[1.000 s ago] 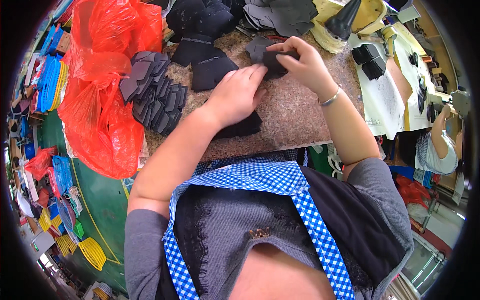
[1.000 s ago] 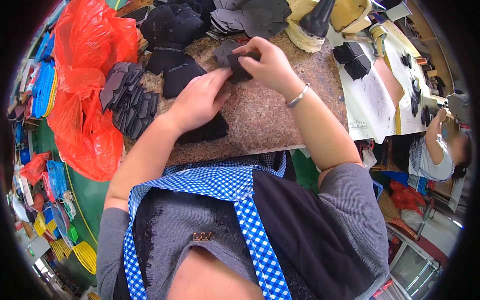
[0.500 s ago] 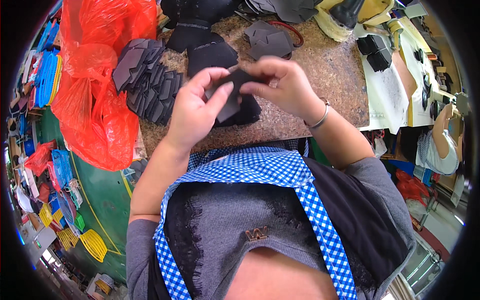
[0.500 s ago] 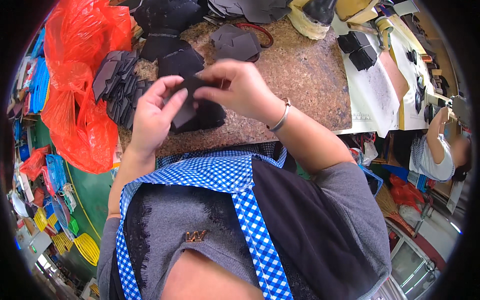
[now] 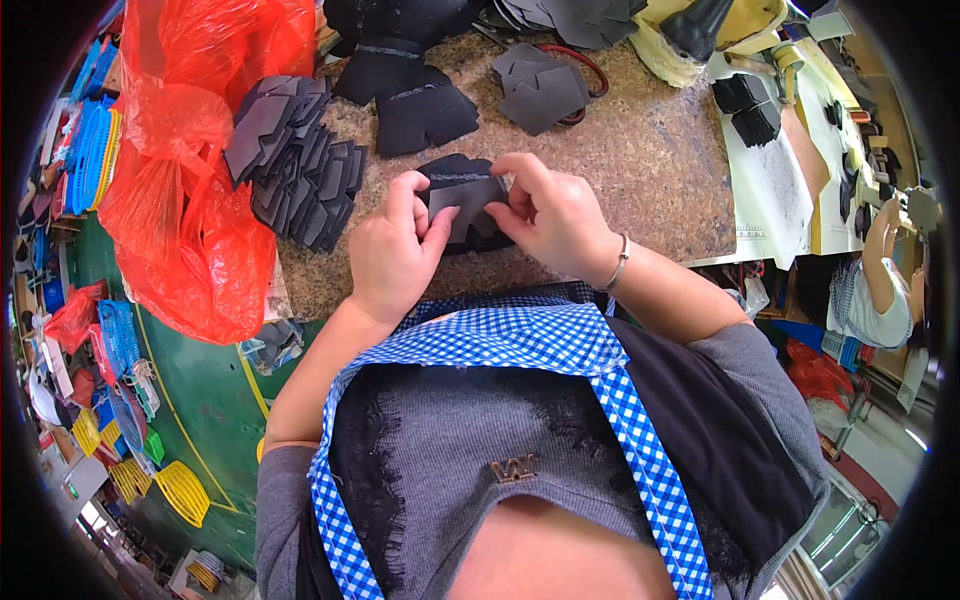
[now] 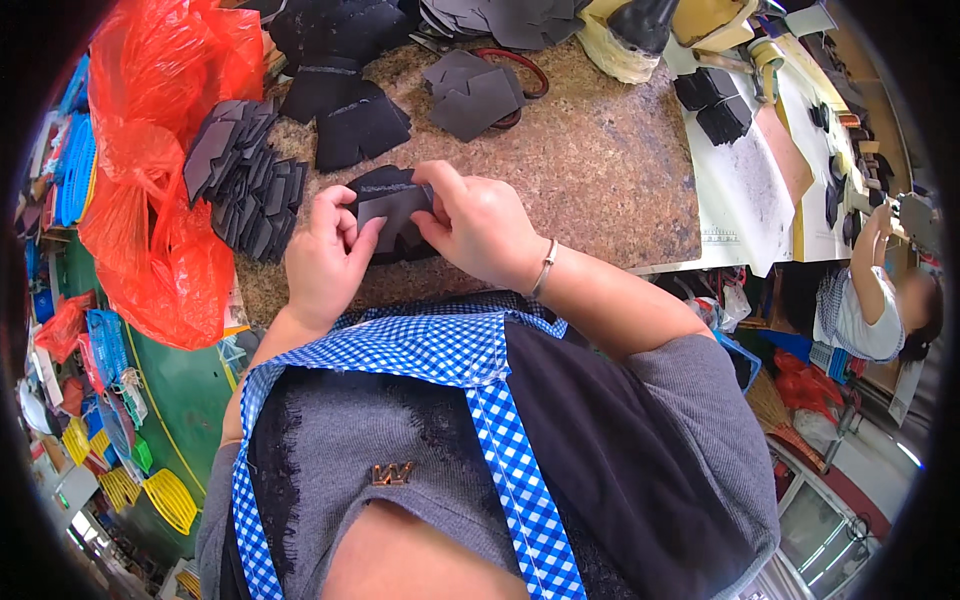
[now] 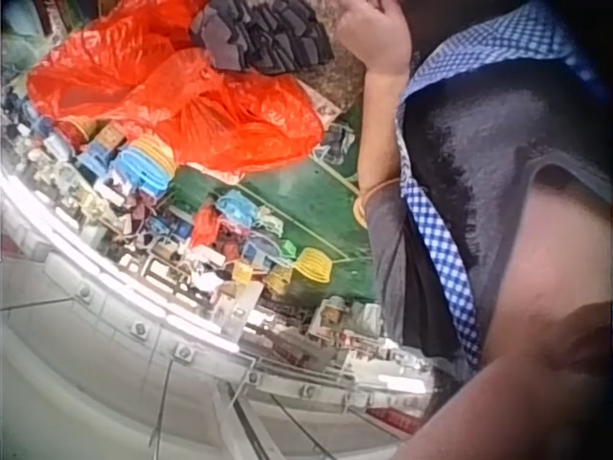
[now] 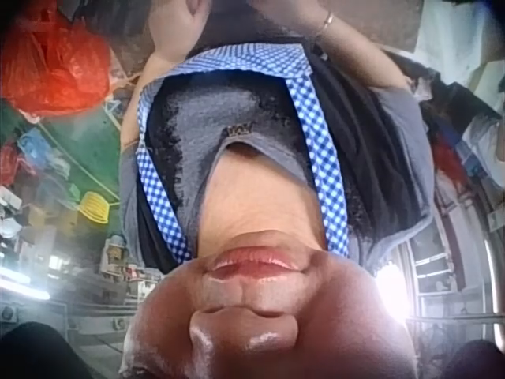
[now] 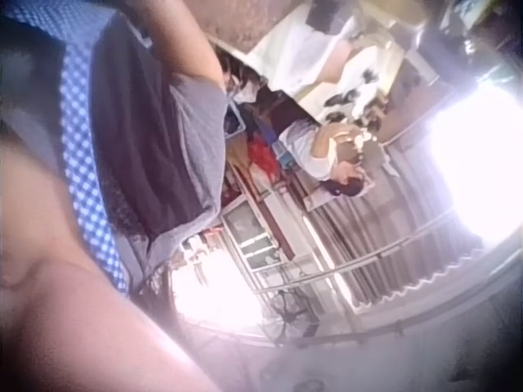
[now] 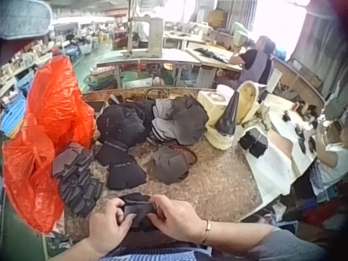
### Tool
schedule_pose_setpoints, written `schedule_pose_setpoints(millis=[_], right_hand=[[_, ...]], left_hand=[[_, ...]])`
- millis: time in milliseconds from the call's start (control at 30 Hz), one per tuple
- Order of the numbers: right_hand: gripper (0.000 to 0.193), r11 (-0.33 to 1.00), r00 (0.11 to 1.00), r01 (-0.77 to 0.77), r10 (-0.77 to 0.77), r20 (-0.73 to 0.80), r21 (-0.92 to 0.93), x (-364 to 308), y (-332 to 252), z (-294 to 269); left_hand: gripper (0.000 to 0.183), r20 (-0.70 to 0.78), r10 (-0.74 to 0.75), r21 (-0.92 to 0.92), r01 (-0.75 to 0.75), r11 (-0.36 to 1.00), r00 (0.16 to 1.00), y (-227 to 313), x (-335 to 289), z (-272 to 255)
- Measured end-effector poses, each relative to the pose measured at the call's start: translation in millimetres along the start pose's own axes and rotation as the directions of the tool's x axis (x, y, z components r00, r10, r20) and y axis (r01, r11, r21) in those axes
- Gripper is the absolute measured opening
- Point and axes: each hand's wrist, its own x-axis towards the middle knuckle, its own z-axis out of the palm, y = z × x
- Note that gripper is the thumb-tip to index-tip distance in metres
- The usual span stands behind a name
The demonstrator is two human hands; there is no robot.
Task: Sorting and inspecting cut material components for shoe manufacturing.
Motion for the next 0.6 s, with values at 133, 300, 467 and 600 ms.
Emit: schedule_pose_setpoints(millis=[133, 300, 467, 600], right_hand=[[0.028, 0.864, 0.888, 0.423, -0.456, -0.066, -0.275, 6.2, 2.3, -6.8], [0.024, 0.891, 0.906, 0.411, -0.423, -0.025, -0.194, 28.1, 27.5, -22.6], [0.037, 0.776, 0.910, 0.396, -0.402, 0.098, -0.490, 84.8, 49.0, -62.1], [0.034, 0.814, 0.937, 0.279, -0.114, 0.331, -0.510, 97.8, 51.2, -63.2]], left_hand=[[0.029, -0.110, 0.250, 0.324, -0.203, 0.924, 0.962, -1.0, 0.5, 3.3], [0.020, -0.130, 0.322, 0.259, -0.281, 0.924, 0.938, -4.6, 22.7, -7.1], [0.028, -0.225, 0.377, 0.382, -0.275, 0.882, 0.898, -28.9, 87.1, -6.4], [0.038, -0.057, 0.153, 0.435, -0.114, 0.893, 0.987, -44.7, 110.2, -10.3]])
